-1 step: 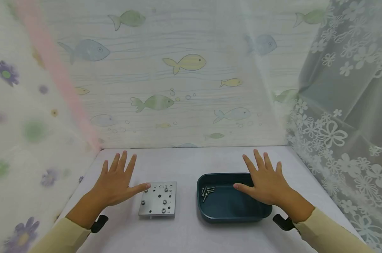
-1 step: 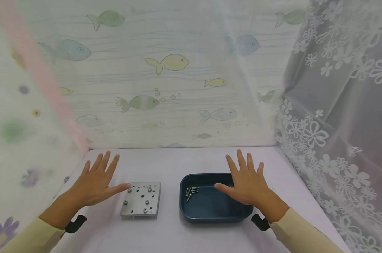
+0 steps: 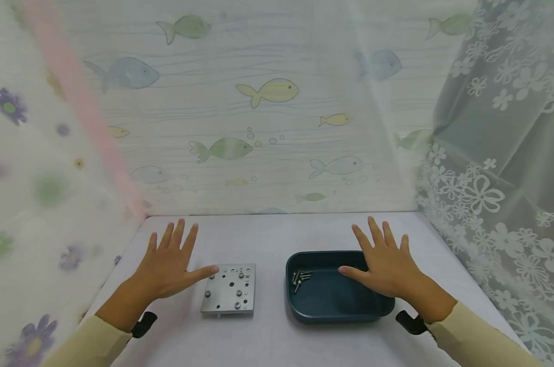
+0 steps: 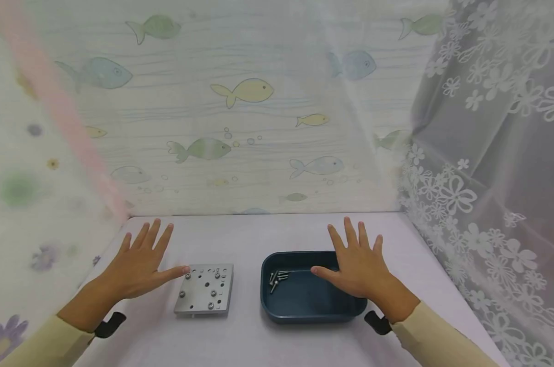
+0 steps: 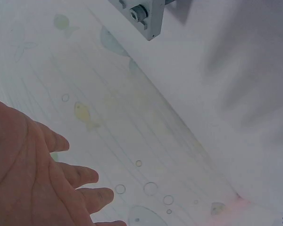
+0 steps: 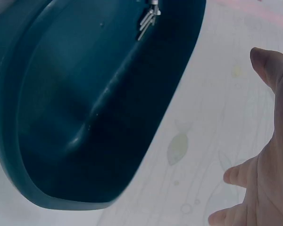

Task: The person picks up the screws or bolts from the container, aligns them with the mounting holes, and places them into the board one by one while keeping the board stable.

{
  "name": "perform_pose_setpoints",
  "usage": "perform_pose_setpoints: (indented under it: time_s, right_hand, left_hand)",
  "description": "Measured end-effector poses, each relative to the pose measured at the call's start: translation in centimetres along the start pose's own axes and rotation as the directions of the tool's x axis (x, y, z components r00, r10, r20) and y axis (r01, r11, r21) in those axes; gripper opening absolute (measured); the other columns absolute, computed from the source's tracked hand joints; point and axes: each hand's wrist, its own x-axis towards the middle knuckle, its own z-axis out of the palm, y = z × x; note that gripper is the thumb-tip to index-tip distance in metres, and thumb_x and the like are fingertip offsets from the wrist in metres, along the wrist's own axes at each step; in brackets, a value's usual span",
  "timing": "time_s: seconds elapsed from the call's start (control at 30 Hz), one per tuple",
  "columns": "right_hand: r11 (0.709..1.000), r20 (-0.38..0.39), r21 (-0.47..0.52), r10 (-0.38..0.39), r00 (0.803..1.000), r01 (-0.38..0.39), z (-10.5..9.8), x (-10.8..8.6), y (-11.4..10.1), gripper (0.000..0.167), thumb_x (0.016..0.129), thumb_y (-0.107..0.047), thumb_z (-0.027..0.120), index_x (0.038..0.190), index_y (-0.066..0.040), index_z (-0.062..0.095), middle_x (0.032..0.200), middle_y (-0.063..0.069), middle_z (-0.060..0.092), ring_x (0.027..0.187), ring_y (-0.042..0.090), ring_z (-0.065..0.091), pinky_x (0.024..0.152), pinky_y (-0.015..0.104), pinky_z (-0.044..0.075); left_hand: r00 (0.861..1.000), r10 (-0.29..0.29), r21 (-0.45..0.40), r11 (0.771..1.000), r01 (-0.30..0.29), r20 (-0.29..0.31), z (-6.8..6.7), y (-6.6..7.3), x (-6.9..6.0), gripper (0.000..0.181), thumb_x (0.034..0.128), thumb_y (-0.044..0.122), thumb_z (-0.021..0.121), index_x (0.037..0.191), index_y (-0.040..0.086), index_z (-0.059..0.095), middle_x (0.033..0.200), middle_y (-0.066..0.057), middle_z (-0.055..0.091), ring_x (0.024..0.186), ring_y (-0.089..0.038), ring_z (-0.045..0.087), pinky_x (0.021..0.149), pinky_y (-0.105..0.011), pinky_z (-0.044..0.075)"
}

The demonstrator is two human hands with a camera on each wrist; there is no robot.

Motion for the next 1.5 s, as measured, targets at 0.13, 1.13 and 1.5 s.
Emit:
perform_pose_setpoints:
  time_s: [0.13,1.13,1.5]
  right_hand:
    - [1.000,-0.007,-0.007,-0.002,1.000,0.002,0.3,-0.1,0.1,0.113,0.082,-0.095,0.038,0.167,-0.021,0.020,0.172,0.024,0.008,0.154,0.057,0.010,0.108,0.089,0.004]
    - [0.983,-0.049,0.012,-0.183,0.982,0.184,0.8,1.1,-1.0,0.086,0.090,-0.081,0.053,0.151,-0.021,0.051,0.160,0.017,0.042,0.143,0.044,0.043,0.113,0.077,0.027]
    - [0.971,-0.074,0.054,-0.230,0.970,0.234,1.2,2.1,-2.0,0.063,0.091,-0.061,0.071,0.140,-0.022,0.063,0.136,0.009,0.059,0.125,0.032,0.055,0.099,0.060,0.049]
  left_hand:
    - [1.000,0.002,-0.003,1.000,-0.002,0.008,0.0,0.1,0.0,0.123,0.0825,0.095,0.039,0.165,0.005,0.019,0.169,-0.031,0.013,0.154,-0.055,0.014,0.118,-0.078,0.007]
    - [0.996,-0.057,-0.297,0.952,0.074,0.066,4.8,0.7,-0.6,0.114,0.0883,0.086,0.046,0.165,0.005,0.020,0.164,-0.026,0.030,0.146,-0.049,0.039,0.110,-0.070,0.040]
    - [0.984,-0.132,-0.425,0.889,0.170,0.117,6.5,0.6,-0.6,0.100,0.0948,0.075,0.052,0.161,0.004,0.028,0.151,-0.021,0.046,0.125,-0.034,0.060,0.099,-0.059,0.053]
